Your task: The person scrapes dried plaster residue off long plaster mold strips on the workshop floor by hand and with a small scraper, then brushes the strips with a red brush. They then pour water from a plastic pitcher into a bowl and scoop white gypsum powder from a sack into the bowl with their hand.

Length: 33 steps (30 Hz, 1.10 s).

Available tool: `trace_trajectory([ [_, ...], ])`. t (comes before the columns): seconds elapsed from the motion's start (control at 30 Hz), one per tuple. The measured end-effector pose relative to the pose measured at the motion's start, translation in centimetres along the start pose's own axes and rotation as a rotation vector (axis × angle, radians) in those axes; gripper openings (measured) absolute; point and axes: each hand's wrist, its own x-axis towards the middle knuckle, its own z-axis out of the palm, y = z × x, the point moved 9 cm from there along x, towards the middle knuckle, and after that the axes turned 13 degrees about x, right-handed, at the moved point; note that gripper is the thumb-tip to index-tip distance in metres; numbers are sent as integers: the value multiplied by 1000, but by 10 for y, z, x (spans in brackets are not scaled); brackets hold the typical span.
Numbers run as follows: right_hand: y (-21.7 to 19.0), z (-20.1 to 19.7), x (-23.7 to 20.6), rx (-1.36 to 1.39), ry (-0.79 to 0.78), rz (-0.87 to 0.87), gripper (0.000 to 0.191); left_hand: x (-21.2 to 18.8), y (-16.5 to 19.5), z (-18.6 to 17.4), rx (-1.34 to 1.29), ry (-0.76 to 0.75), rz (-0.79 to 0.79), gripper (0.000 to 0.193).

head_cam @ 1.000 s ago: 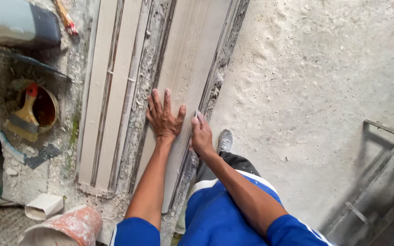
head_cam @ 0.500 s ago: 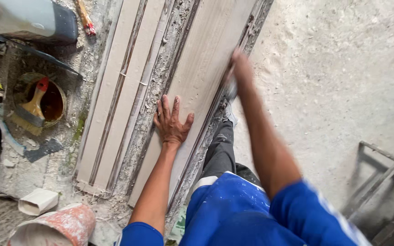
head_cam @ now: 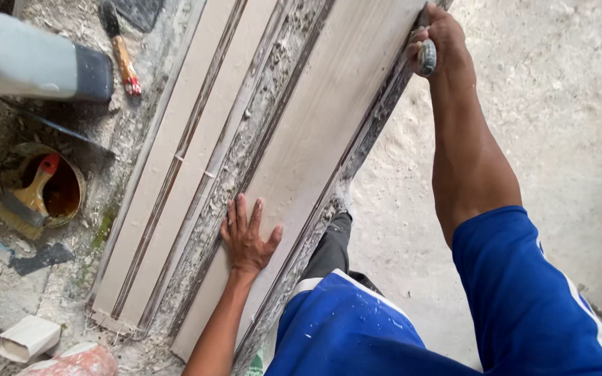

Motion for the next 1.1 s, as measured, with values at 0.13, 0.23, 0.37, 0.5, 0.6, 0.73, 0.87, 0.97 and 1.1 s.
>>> trace_trajectory([
  [0.13,20,-38,-21,-578,218,-401,44,0,1,-5,4,6,10,79],
  [0.23,135,-104,-93,-565,395,-351,52,3,3,-11,20,17,17,78],
  [0.37,135,-89,-112,-929,349,-532,50,5,4,-7,70,-25,15,83],
  [0.5,-17,-27,-6,-637,280,-325,29,5,5,-6,73,-44,17,82],
  [0.6,-94,9,42,-346,319,-226,31,9,9,-8,85,-77,22,84],
  [0.73,-62,8,17,-433,327,-353,36,59,31,-22,136,-62,18,83],
  [0.87,54,-27,-68,-505,325,-323,38,168,89,-38,-7,16,74,82],
  [0.97,53,-25,-71,-453,285,-247,35,263,145,-57,-197,72,146,84],
  [1.1,-85,22,13,-487,322,-302,28,371,224,-80,-174,82,161,83],
])
